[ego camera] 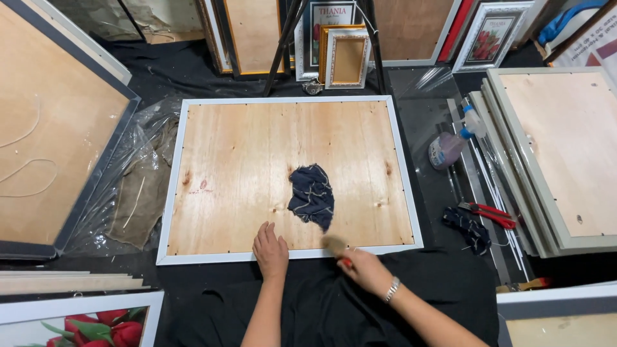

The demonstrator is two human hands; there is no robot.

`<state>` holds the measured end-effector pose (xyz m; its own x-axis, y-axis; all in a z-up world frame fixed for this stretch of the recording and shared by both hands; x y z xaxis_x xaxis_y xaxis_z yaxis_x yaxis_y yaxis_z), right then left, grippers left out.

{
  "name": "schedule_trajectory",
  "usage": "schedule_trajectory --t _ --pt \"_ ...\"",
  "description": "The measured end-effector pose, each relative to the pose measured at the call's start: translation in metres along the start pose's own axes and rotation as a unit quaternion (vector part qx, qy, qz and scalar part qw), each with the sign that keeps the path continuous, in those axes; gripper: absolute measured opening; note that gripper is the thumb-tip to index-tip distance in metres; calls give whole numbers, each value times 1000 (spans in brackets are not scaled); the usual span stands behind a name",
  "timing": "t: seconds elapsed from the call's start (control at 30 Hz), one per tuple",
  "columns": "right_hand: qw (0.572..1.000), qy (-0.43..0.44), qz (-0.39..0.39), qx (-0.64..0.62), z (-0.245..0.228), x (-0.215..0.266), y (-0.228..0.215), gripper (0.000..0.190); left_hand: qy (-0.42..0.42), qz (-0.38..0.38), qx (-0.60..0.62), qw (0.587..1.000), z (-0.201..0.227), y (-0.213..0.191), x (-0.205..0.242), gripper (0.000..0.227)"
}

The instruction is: Placing a wooden back into a frame, wiping it with a cloth, and then brushing the surface.

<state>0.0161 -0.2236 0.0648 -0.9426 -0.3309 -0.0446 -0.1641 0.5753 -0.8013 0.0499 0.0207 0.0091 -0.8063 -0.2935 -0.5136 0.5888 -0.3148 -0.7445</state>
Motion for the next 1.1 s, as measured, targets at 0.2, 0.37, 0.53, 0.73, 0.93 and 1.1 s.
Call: schedule_trajectory --t 0.2,0.37,0.53,0.73,0.93,1.1 --pt "949 248 126 148 94 -18 -83 26 -36 -36 -38 998 -10 2 -5 45" --pt "978 165 5 126 24 -5 -6 27 25 -84 19 996 50 22 -26 49" --pt "964 233 7 -125 27 -3 -42 28 113 -188 20 975 100 56 -35 64" --pt "875 390 180 224 219 -17 -69 23 143 -433 -28 889 60 124 0 61" --pt "969 208 48 127 2 -71 56 39 -4 -269 -2 963 -18 71 -25 27" --pt "942 205 152 -217 24 -88 29 21 -122 -84 50 988 -69 -20 -46 37"
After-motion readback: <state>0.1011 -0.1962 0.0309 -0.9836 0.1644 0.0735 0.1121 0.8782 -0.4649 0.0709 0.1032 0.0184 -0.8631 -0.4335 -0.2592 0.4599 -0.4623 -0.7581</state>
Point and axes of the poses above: each hand's wrist, its own x-axis away from the middle knuckle, its own y-axis out of the palm, z = x × y, the point moved 8 cm from there along -x, towards the middle knuckle, and after that the axes turned 9 degrees about z, right-handed, at the moved point
